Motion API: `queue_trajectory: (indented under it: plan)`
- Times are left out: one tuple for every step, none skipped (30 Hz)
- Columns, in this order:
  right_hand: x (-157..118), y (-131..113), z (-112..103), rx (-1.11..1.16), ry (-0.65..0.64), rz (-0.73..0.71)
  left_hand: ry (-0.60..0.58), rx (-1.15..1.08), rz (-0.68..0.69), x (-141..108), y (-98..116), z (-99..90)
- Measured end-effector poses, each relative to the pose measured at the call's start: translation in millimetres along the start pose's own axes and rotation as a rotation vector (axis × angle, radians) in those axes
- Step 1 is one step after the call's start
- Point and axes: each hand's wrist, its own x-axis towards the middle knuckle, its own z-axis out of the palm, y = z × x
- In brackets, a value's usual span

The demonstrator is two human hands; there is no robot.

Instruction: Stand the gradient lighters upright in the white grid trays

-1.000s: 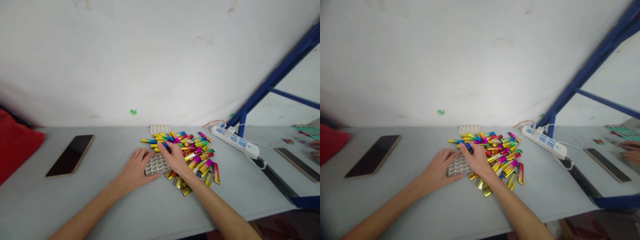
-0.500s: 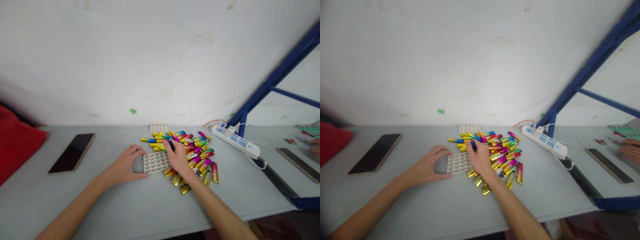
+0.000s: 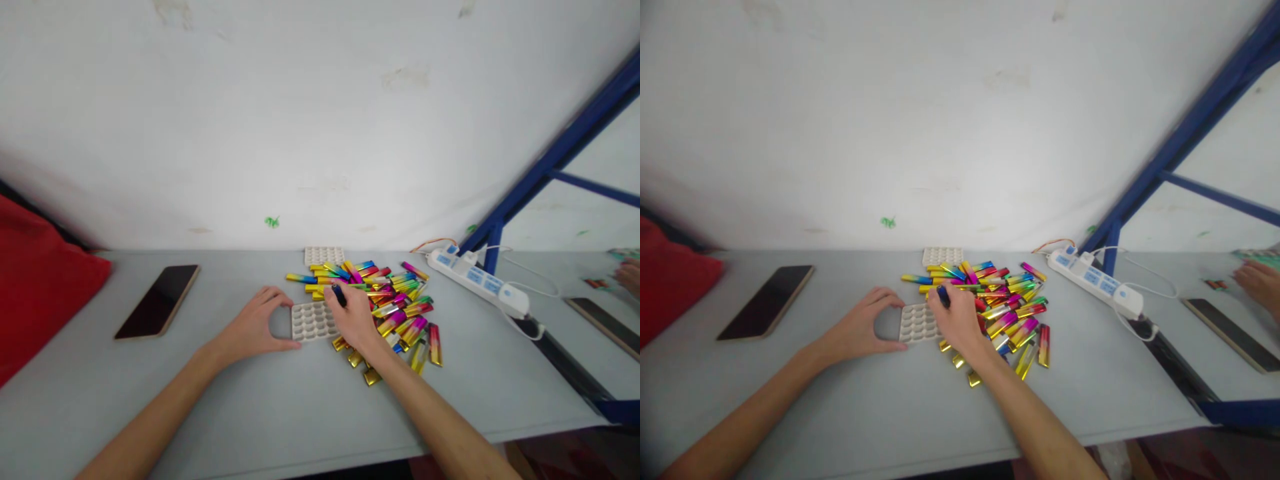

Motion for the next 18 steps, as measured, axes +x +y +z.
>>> queue_trajectory:
  plan:
    - [-0.3,-0.2,0.2,0.003,-0.012,-0.013,0.0,-0.002,0.0,0.2,-0.1,-0.2]
    - [-0.7,-0.6,0.4,0.009,-0.026,-0.029,0.0,-0.005,-0.001,0.5,-0.3,-0.3]
    - [-0.9,-1.2,0.4,0.015,-0.043,-0.051,-0.001,-0.01,-0.003,0.7,-0.6,-0.3]
    - [-1.1,-2.0,0.4,0.017,-0.063,-0.081,-0.002,-0.017,-0.006,0.9,-1.1,-0.2]
    - [-1.3,-2.8,0.3,0.015,-0.084,-0.12,-0.004,-0.026,-0.007,1.1,-1.6,-0.1]
    - [-1.3,-3.6,0.2,0.007,-0.1,-0.164,-0.006,-0.035,-0.009,1.3,-2.0,0.1]
    - [-1.4,-4.2,0.2,-0.008,-0.11,-0.208,-0.008,-0.046,-0.011,1.4,-2.3,0.3]
    - [-1.4,-4.6,0.3,-0.027,-0.116,-0.243,-0.007,-0.058,-0.015,1.6,-2.5,0.4]
    - [-1.4,-4.6,0.6,-0.05,-0.126,-0.261,-0.008,-0.071,-0.019,1.6,-2.5,0.4]
    - [-1.5,-4.2,1.2,-0.072,-0.143,-0.258,-0.006,-0.083,-0.025,1.7,-2.2,0.3]
    - [-1.6,-3.5,2.1,-0.093,-0.16,-0.239,-0.003,-0.092,-0.03,1.7,-1.8,0.0]
    - [-1.6,-2.4,3.1,-0.106,-0.176,-0.213,0.001,-0.098,-0.035,1.7,-1.2,-0.5]
    - [-1.6,-1.1,4.3,-0.108,-0.188,-0.19,0.005,-0.103,-0.037,1.6,-0.4,-1.1]
    - [-1.5,0.2,5.6,-0.1,-0.197,-0.177,0.008,-0.107,-0.037,1.5,0.5,-1.9]
    - [-1.3,1.2,6.8,-0.082,-0.201,-0.178,0.01,-0.113,-0.037,1.3,1.5,-2.7]
    - [-1.0,2.0,7.9,-0.059,-0.205,-0.192,0.013,-0.12,-0.038,1.1,2.5,-3.4]
    - [-0.6,2.5,8.8,-0.038,-0.214,-0.21,0.014,-0.128,-0.039,0.9,3.3,-3.8]
    - [-0.2,2.6,9.5,-0.021,-0.226,-0.23,0.015,-0.135,-0.04,0.7,4.1,-3.9]
